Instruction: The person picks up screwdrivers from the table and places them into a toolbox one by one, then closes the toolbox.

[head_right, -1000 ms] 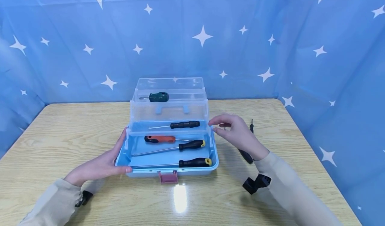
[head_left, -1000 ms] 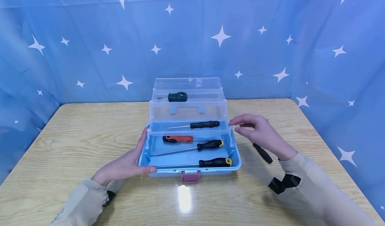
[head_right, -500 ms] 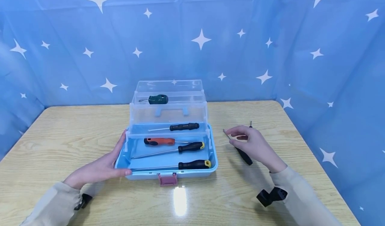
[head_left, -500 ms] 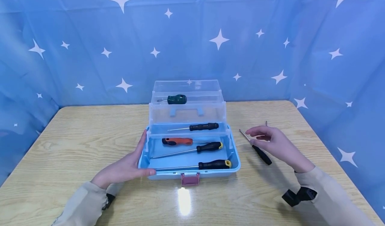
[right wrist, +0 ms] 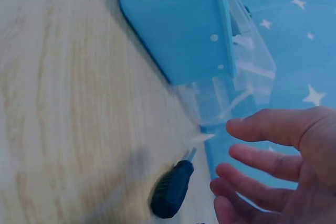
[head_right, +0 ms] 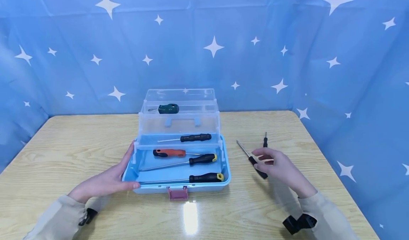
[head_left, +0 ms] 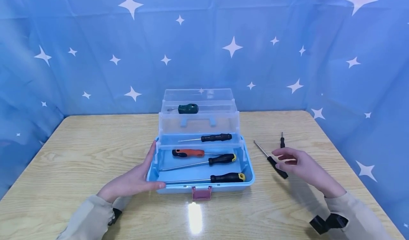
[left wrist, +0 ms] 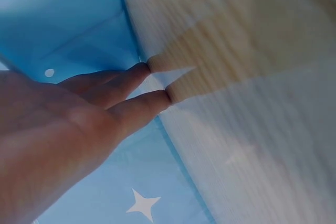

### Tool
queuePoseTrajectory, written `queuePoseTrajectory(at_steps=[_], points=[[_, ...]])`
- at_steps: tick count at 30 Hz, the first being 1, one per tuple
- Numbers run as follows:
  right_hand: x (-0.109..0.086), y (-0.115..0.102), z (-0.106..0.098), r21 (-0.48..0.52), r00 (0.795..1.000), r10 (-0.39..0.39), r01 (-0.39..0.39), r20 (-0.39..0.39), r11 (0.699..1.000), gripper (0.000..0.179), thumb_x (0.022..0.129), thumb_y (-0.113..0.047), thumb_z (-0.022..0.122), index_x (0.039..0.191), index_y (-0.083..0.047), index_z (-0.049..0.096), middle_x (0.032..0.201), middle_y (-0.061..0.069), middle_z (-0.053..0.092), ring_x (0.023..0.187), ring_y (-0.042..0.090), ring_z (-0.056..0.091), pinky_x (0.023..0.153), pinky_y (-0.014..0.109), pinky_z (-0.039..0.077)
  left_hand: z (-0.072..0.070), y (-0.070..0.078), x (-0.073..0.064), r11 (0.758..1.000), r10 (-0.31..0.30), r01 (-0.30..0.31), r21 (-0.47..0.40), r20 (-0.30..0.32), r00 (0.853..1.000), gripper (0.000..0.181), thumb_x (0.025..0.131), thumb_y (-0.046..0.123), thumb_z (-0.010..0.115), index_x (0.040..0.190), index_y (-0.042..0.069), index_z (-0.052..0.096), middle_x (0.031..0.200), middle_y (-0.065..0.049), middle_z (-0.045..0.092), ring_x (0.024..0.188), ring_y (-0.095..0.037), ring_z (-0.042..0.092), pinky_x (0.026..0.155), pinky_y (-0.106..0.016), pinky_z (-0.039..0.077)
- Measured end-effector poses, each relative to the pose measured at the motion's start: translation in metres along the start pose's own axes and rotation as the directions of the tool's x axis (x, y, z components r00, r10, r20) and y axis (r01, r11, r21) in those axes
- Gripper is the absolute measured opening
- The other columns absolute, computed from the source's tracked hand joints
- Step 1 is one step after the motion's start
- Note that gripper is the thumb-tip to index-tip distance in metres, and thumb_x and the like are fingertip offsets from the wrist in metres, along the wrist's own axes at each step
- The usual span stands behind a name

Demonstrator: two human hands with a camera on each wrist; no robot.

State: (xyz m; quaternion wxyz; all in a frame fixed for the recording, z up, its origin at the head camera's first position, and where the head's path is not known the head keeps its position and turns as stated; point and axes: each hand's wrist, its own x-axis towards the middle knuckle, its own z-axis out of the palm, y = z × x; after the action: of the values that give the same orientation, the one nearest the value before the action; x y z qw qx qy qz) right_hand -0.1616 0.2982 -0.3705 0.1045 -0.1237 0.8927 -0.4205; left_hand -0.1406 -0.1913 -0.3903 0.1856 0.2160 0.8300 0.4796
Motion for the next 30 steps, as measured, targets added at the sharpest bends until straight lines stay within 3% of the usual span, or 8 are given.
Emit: queuePoseTrajectory(at_steps=[9,17,24,30], points=[[-0.003,0.010,0.011,-0.027,1.000,-0.021,0.021,-0.012,0.999,0.036,0.089,-0.006,0.069,0.120,0.008,0.060,0.118,0.022,0.061,0.101,0.034,0.060,0.078,0.027,0.053,0.001,-0.005,-0.001,1.000,-0.010,0.009,-0.025,-0.012,1.000,0.115,0.087,0.027,0.073,0.150,0.031,-0.024,0.159,-0.019,-0.005,0.139,-0.049,0.014,0.101,-0.066,0.028],[-0.005,0.018,0.016,-0.051,0.999,-0.032,0.030,-0.040,0.998,0.038,0.086,-0.005,0.072,0.120,0.009,0.060,0.111,0.017,0.063,0.093,0.027,0.061,0.076,0.028,0.053,0.001,-0.001,-0.001,1.000,0.010,-0.010,-0.015,-0.006,1.000,0.116,0.087,0.031,0.073,0.150,0.029,-0.025,0.159,-0.021,-0.006,0.139,-0.051,0.012,0.101,-0.067,0.028],[-0.005,0.022,0.019,-0.083,0.993,0.018,-0.027,-0.115,0.996,0.034,0.087,-0.008,0.072,0.116,0.004,0.063,0.107,0.013,0.066,0.088,0.020,0.062,0.074,0.027,0.052,0.001,-0.003,-0.001,1.000,0.001,-0.001,-0.028,-0.003,1.000,0.115,0.088,0.027,0.072,0.149,0.030,-0.025,0.159,-0.020,-0.005,0.139,-0.050,0.013,0.102,-0.066,0.027],[0.000,0.024,0.024,-0.139,0.991,0.047,-0.064,-0.127,0.988,0.040,0.083,-0.015,0.077,0.115,0.005,0.063,0.101,0.011,0.066,0.086,0.022,0.062,0.071,0.030,0.051,0.001,-0.006,0.000,1.000,-0.005,0.005,-0.023,-0.006,1.000,0.114,0.088,0.026,0.071,0.149,0.031,-0.025,0.159,-0.020,-0.006,0.139,-0.049,0.014,0.103,-0.065,0.026]])
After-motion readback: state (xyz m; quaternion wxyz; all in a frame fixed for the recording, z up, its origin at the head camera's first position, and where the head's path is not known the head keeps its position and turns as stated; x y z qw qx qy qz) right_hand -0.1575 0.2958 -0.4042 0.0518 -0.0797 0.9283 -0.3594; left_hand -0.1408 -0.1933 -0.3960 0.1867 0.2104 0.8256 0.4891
